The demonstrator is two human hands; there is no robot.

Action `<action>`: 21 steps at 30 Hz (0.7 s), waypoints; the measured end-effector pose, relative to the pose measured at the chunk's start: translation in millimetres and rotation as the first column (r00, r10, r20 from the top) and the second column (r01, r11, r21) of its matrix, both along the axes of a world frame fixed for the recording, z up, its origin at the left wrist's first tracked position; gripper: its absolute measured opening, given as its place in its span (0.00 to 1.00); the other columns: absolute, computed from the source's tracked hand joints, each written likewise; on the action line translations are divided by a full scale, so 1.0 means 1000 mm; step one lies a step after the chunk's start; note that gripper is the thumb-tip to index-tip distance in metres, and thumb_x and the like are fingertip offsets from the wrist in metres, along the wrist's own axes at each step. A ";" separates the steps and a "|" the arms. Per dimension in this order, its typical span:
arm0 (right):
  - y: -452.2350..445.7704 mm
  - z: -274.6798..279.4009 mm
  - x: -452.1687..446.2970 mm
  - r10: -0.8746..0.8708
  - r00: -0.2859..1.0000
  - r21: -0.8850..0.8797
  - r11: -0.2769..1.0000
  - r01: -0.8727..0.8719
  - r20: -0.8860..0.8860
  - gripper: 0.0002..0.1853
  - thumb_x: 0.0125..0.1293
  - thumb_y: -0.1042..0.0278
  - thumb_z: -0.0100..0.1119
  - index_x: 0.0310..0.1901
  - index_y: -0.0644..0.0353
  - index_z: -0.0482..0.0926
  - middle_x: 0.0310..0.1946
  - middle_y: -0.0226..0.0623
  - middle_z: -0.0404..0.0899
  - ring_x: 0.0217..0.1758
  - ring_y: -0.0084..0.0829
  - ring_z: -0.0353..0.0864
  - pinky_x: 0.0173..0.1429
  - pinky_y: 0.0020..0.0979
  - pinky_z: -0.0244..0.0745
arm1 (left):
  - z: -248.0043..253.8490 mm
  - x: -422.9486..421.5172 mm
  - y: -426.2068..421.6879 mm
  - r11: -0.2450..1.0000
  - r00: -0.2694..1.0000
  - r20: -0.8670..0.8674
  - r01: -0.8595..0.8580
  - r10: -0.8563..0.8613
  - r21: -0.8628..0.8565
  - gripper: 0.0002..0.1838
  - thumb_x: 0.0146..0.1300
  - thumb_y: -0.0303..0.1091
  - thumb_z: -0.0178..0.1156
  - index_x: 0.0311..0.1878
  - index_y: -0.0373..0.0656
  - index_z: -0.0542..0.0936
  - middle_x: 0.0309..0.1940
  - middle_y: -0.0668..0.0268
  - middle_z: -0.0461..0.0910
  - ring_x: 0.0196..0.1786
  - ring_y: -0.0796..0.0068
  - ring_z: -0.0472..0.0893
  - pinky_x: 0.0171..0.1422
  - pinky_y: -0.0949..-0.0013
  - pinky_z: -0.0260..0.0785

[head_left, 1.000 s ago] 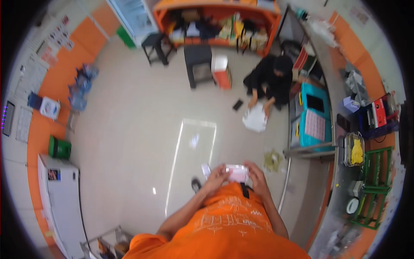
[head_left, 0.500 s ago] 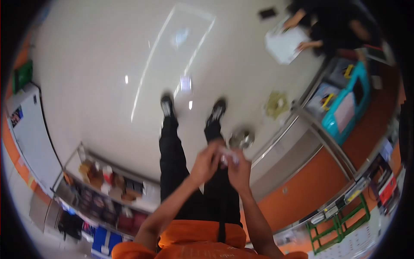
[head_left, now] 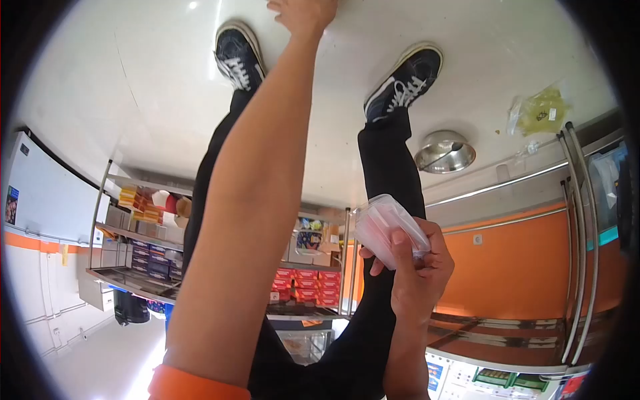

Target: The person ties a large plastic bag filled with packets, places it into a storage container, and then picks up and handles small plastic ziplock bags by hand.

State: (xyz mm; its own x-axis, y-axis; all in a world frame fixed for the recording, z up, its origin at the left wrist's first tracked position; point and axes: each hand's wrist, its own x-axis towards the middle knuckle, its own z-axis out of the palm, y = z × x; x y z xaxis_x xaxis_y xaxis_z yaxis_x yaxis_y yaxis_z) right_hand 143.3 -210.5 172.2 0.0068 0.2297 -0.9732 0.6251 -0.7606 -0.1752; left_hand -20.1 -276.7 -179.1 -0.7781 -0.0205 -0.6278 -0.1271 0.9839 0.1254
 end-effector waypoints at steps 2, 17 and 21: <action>0.006 -0.006 -0.007 -0.009 1.000 -0.006 1.000 0.009 -0.026 0.12 0.72 0.69 0.60 0.47 0.71 0.75 0.34 0.49 0.84 0.32 0.33 0.88 0.28 0.26 0.79 | -0.020 0.000 -0.019 0.999 1.000 -0.019 0.024 -0.023 0.030 0.66 0.49 0.59 0.74 0.80 0.53 0.39 0.65 0.28 0.57 0.67 0.31 0.63 0.69 0.38 0.62; 0.007 -0.009 -0.021 -0.060 0.991 0.009 0.998 0.062 -0.118 0.13 0.72 0.66 0.61 0.46 0.70 0.74 0.36 0.47 0.84 0.30 0.32 0.86 0.26 0.24 0.77 | 0.023 -0.048 0.005 0.592 0.745 0.580 -0.641 0.330 0.488 0.45 0.59 0.42 0.68 0.73 0.42 0.52 0.59 0.47 0.68 0.56 0.51 0.77 0.60 0.51 0.74; -0.013 -0.011 0.008 -0.059 0.986 0.081 0.994 0.072 -0.159 0.14 0.72 0.63 0.60 0.47 0.69 0.75 0.36 0.46 0.84 0.32 0.31 0.86 0.30 0.27 0.78 | 0.091 -0.045 0.015 0.380 0.522 0.798 -0.833 0.301 0.402 0.38 0.66 0.41 0.63 0.71 0.45 0.52 0.57 0.55 0.68 0.59 0.55 0.74 0.61 0.47 0.73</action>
State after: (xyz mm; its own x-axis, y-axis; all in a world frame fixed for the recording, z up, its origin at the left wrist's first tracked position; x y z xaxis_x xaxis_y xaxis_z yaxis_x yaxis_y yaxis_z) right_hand 151.4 -223.9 160.9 -0.1258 0.3171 -0.9400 0.5345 -0.7766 -0.3335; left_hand -65.2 -262.0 -88.2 -0.2749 0.3066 -0.9113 -0.9089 0.2262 0.3503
